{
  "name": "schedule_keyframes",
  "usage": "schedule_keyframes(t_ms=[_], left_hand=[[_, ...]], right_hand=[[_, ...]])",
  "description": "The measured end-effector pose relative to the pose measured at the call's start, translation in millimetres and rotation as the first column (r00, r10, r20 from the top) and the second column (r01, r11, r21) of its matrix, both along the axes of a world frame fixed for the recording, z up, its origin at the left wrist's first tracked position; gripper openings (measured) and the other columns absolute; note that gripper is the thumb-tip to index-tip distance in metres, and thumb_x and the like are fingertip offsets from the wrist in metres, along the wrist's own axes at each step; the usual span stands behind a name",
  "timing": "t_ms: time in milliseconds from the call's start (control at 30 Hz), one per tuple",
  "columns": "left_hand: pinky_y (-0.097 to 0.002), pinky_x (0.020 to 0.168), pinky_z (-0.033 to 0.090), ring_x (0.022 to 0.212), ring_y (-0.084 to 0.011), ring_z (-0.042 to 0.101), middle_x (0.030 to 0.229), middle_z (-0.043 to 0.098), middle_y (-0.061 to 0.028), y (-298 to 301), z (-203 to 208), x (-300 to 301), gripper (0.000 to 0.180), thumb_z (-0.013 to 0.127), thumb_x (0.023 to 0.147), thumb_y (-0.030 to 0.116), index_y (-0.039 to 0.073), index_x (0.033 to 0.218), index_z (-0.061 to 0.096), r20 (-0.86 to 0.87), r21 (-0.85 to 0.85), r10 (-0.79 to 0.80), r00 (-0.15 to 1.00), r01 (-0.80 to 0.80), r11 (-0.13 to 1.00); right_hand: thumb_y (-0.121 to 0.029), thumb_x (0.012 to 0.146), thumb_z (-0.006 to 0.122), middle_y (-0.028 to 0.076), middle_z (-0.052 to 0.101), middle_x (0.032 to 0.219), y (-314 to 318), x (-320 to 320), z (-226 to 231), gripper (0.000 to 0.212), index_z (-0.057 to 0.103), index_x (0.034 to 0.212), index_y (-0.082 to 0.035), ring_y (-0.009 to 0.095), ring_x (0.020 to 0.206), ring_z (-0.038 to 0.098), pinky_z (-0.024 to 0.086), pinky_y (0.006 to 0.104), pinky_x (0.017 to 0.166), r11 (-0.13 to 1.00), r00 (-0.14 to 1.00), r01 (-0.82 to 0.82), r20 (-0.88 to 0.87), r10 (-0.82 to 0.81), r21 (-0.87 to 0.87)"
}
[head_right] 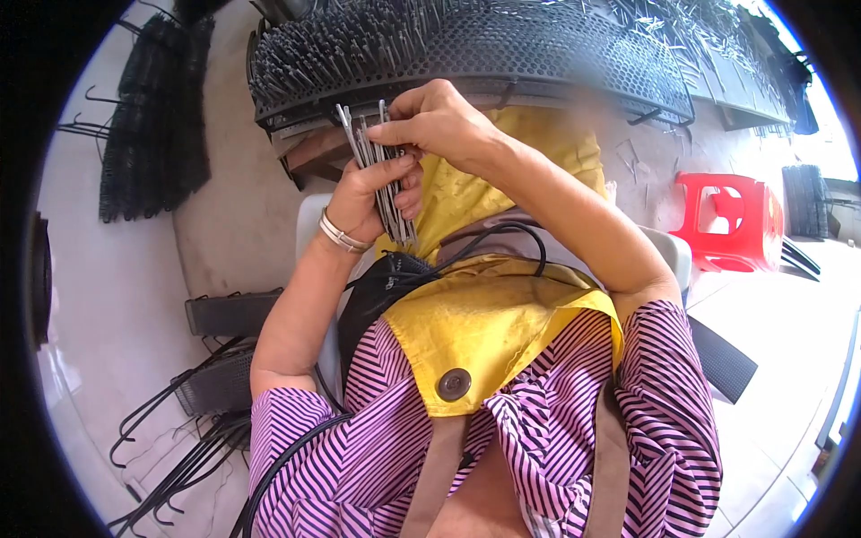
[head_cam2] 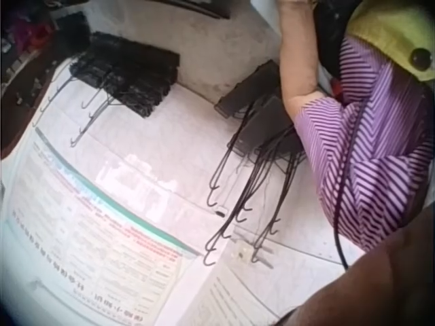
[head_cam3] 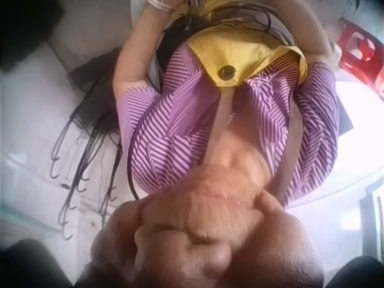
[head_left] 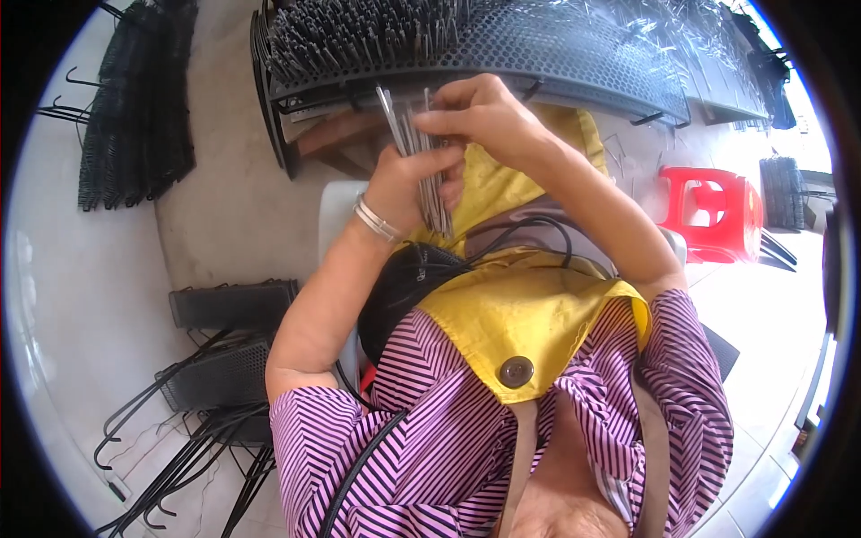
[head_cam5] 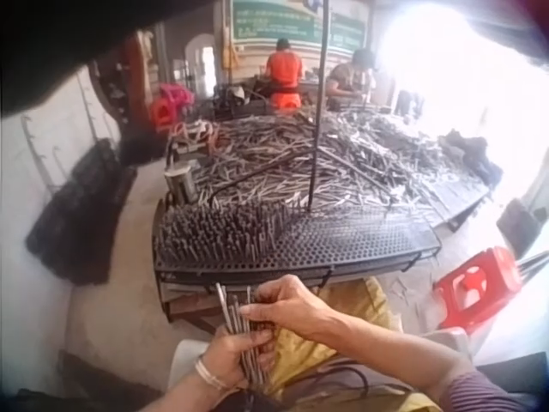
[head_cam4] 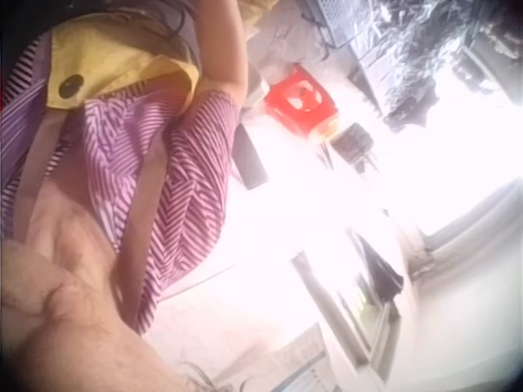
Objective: The recorder is inserting thin metal rods into a black plastic mesh to assemble a rack.
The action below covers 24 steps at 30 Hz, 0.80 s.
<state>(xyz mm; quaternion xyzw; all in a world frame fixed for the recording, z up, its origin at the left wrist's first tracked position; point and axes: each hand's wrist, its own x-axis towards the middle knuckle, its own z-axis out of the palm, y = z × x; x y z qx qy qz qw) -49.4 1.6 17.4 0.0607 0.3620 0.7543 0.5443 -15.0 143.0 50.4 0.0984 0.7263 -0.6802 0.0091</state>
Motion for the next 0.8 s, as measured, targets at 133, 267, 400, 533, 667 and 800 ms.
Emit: schedule_keyframes(t_ms=[133, 267, 400, 533, 667, 800], left_hand=[[-0.0269, 0.043, 0.041, 0.050, -0.0170, 0.053, 0.066, 0.056, -0.0095, 4, 6, 4, 0.016, 0.057, 0.074, 0.007, -0.002, 0.087, 0.053, -0.064, -0.078, 0.059, 0.996, -0.064, 0.995], [-0.0271, 0.044, 0.043, 0.053, -0.0176, 0.056, 0.069, 0.059, -0.0107, 5, 4, 6, 0.016, 0.057, 0.075, 0.007, -0.002, 0.087, 0.054, -0.059, -0.183, 0.076, 0.995, -0.086, 0.979], [-0.0267, 0.044, 0.043, 0.053, -0.0173, 0.056, 0.068, 0.058, -0.0108, 6, 1, 5, 0.015, 0.058, 0.075, 0.007, -0.003, 0.085, 0.055, -0.059, -0.168, 0.078, 0.995, -0.087, 0.982], [-0.0265, 0.043, 0.041, 0.050, -0.0174, 0.053, 0.065, 0.058, -0.0120, 6, 2, 5, 0.014, 0.058, 0.074, 0.006, -0.004, 0.083, 0.054, -0.088, -0.212, 0.068, 0.994, -0.085, 0.974], [-0.0265, 0.041, 0.038, 0.046, -0.0171, 0.050, 0.063, 0.057, -0.0127, 6, 3, 5, 0.013, 0.058, 0.073, 0.005, -0.005, 0.080, 0.054, -0.145, -0.214, 0.074, 0.987, -0.104, 0.971], [-0.0264, 0.041, 0.037, 0.046, -0.0170, 0.050, 0.062, 0.056, -0.0126, 5, 2, 6, 0.012, 0.058, 0.073, 0.004, -0.005, 0.079, 0.054, -0.162, -0.213, 0.068, 0.985, -0.102, 0.972]], right_hand=[[-0.011, 0.074, 0.064, 0.005, 0.056, 0.062, 4, 6, -2, 0.016, 0.060, 0.073, 0.005, 0.009, 0.054, 0.049, 0.040, 0.0214, 0.048, 0.977, 0.984, 0.174, 0.054, -0.169, -0.119], [-0.010, 0.076, 0.061, 0.008, 0.059, 0.067, 16, 11, 1, 0.015, 0.061, 0.076, 0.005, 0.011, 0.058, 0.054, 0.045, 0.0219, 0.053, 0.953, 0.967, 0.251, 0.088, -0.239, -0.169], [-0.011, 0.076, 0.062, 0.007, 0.059, 0.069, 20, 14, 5, 0.016, 0.060, 0.076, 0.004, 0.011, 0.058, 0.055, 0.047, 0.0225, 0.054, 0.932, 0.954, 0.294, 0.124, -0.273, -0.213], [-0.011, 0.075, 0.063, 0.007, 0.059, 0.068, 28, 13, -5, 0.015, 0.060, 0.075, 0.004, 0.012, 0.057, 0.054, 0.047, 0.0225, 0.052, 0.907, 0.934, 0.354, 0.032, -0.356, -0.227], [-0.011, 0.075, 0.063, 0.007, 0.059, 0.068, 30, 15, -5, 0.016, 0.059, 0.074, 0.004, 0.011, 0.057, 0.054, 0.046, 0.0223, 0.051, 0.902, 0.926, 0.368, 0.008, -0.376, -0.225], [-0.010, 0.075, 0.063, 0.008, 0.059, 0.068, 35, 16, -8, 0.015, 0.059, 0.073, 0.004, 0.012, 0.055, 0.054, 0.046, 0.0220, 0.050, 0.894, 0.910, 0.408, 0.001, -0.416, -0.186]])
